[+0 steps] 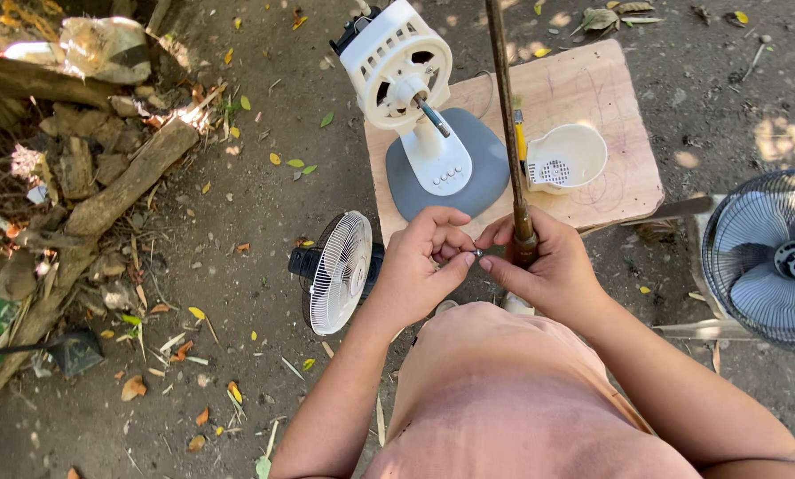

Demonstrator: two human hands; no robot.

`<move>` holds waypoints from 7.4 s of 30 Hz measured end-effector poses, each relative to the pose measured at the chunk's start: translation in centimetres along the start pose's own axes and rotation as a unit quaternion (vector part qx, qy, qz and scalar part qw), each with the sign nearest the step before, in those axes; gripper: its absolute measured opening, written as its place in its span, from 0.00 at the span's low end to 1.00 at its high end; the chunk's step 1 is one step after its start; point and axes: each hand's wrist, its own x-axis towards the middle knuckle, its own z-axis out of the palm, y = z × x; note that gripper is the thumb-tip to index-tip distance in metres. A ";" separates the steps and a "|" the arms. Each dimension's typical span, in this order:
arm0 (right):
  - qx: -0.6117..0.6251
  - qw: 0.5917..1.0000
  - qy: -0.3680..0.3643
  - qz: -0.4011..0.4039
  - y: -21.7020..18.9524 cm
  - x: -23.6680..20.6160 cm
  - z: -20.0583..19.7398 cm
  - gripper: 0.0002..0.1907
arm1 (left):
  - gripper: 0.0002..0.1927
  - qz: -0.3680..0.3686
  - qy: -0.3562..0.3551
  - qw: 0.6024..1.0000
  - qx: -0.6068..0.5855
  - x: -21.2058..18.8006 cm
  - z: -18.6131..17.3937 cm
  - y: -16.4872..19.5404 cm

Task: The person works on a disassembled electric fan set on a board outdoors. They use a long file inside the fan housing around the motor shaft, brush dust off the motor with a brush, dip the brush in a bowl, lift off the front housing to brush the motor, reassemble the housing, and resume filing.

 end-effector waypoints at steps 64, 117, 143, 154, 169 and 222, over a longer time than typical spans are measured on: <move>0.112 0.974 0.128 -0.151 3.7 11.2 0.1 0.21 | 0.15 0.283 0.188 0.875 0.345 14.6 -13.1 -1.7; -0.539 0.750 0.051 -0.380 -3.4 21.1 0.5 0.18 | 0.14 0.243 0.172 0.885 0.357 15.2 -13.7 0.3; -0.436 0.817 0.066 -0.371 -4.3 21.1 0.5 0.21 | 0.18 0.214 0.152 0.899 0.350 15.1 -14.2 0.8; -0.455 0.817 0.074 -0.346 -3.6 20.6 1.1 0.16 | 0.14 0.230 0.154 0.898 0.343 15.1 -14.2 0.9; -0.477 0.805 0.101 -0.337 -3.7 20.5 1.4 0.12 | 0.17 0.238 0.138 0.896 0.347 15.5 -14.4 0.8; -0.457 0.812 0.168 0.321 -5.1 -2.9 -2.0 0.23 | 0.38 0.312 0.259 0.833 0.376 15.0 -10.4 -4.3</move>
